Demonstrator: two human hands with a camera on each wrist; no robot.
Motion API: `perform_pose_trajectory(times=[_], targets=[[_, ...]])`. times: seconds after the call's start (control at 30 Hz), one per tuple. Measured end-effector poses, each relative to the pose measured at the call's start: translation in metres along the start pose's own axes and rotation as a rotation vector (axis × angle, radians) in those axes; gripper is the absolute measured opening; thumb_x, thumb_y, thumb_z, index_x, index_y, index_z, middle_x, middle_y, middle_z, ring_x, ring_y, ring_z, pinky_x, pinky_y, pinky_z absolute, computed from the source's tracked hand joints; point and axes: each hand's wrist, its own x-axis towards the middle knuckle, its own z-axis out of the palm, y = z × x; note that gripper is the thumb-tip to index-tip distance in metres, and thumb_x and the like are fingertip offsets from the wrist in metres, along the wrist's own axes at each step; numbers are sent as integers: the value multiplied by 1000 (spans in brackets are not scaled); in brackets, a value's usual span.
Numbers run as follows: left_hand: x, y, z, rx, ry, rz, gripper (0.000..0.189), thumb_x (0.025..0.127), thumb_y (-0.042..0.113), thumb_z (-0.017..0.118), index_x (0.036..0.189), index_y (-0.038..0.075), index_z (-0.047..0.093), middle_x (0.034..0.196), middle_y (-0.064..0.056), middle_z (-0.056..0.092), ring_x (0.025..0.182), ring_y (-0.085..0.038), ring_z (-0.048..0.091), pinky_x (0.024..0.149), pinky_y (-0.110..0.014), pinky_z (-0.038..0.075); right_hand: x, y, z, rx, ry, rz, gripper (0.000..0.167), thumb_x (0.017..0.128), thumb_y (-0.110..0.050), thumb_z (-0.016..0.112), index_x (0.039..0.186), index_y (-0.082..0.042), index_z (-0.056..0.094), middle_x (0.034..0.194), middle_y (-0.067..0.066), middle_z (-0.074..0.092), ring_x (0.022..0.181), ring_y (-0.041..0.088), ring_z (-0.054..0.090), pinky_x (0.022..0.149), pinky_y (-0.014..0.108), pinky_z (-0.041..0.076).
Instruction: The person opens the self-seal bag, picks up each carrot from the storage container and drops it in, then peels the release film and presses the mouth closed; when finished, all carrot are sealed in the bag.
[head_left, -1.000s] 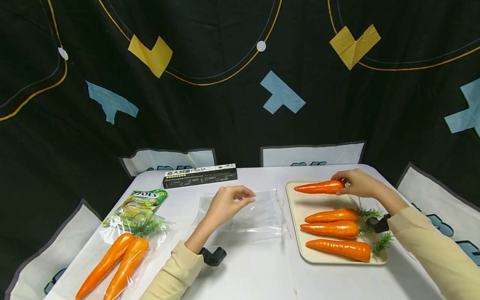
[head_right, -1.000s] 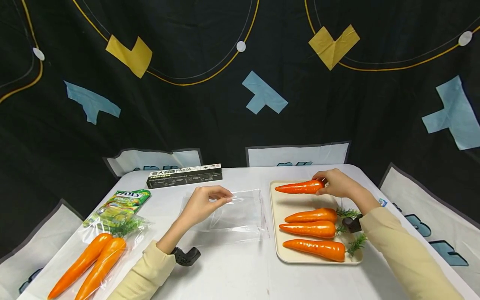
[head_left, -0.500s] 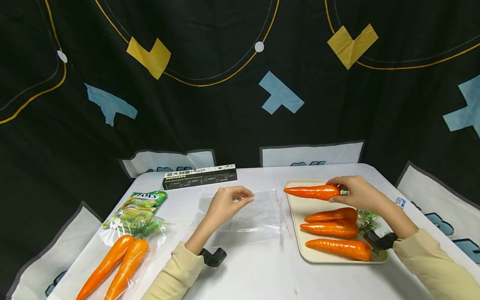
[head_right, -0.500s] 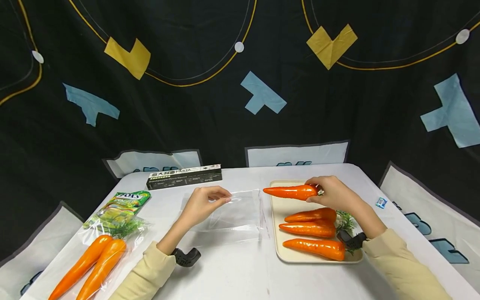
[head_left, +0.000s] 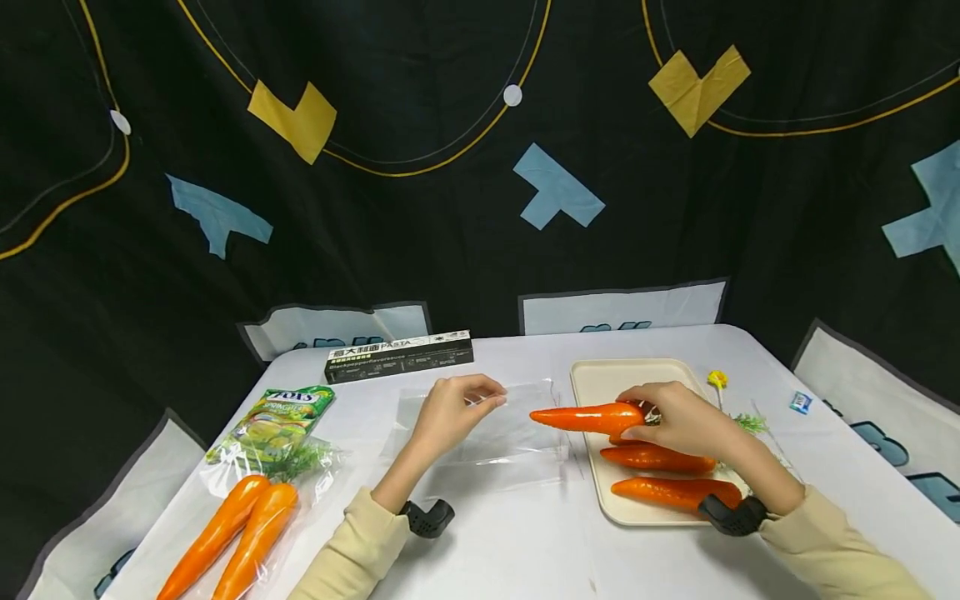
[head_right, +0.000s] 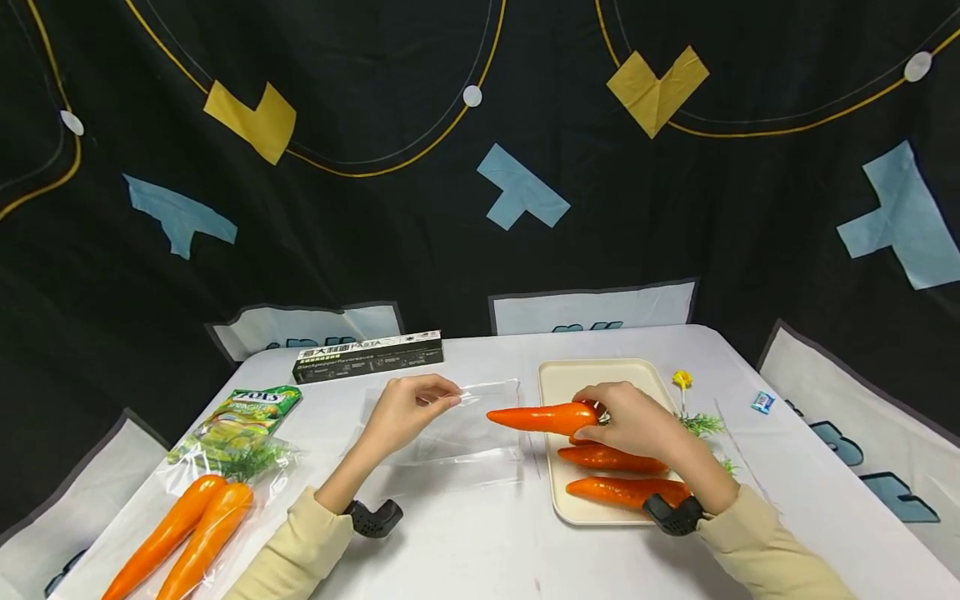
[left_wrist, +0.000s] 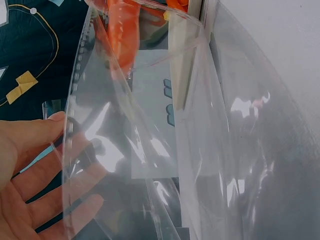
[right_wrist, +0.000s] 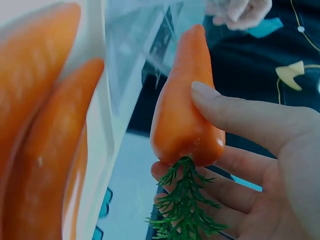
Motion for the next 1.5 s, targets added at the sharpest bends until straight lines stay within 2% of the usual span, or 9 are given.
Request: perform_pose_trajectory(times=[0.17, 0.43, 0.7, 0.87, 1.17, 1.5], targets=[[-1, 0, 0, -13, 3, -7, 9, 86, 24, 74, 93, 20, 76, 87, 13, 72, 78, -10, 67, 69, -30, 53, 12, -10, 15, 2, -17, -22, 34, 79, -21, 81, 107, -4, 68, 90, -3, 66, 73, 8, 56, 64, 24, 51], [0, 0, 2, -16, -6, -8, 7, 86, 26, 74, 92, 22, 75, 87, 13, 72, 79, -10, 67, 70, -29, 53, 28, -20, 38, 25, -31, -30, 33, 78, -18, 81, 105, -4, 69, 86, -3, 64, 73, 13, 57, 65, 23, 49], [-4, 1, 5, -10, -28, -11, 6, 86, 24, 75, 91, 21, 75, 86, 12, 72, 77, -9, 67, 68, -29, 53, 41, -28, 57, 54, -62, -18, 32, 78, -17, 80, 105, -4, 70, 87, -3, 66, 73, 9, 58, 67, 24, 50], [-1, 1, 5, -9, -39, -29, 6, 86, 23, 75, 91, 21, 76, 85, 13, 71, 76, -8, 66, 67, -28, 53, 53, -33, 66, 63, -78, -1, 32, 78, -17, 81, 105, -4, 70, 90, 0, 68, 73, 9, 59, 67, 23, 50], [3, 1, 5, -10, -61, -16, 7, 87, 23, 74, 92, 19, 76, 86, 9, 72, 75, -10, 67, 70, -31, 53, 68, -35, 77, 50, -124, 15, 34, 77, -21, 82, 105, -6, 71, 85, -2, 67, 65, 7, 53, 59, 22, 47], [4, 0, 6, 23, -88, 1, 8, 88, 26, 73, 93, 21, 76, 90, 8, 72, 75, -10, 67, 67, -30, 53, 78, -38, 87, 69, -159, -1, 38, 80, -26, 81, 108, -3, 69, 90, 2, 68, 67, 9, 53, 61, 22, 47]])
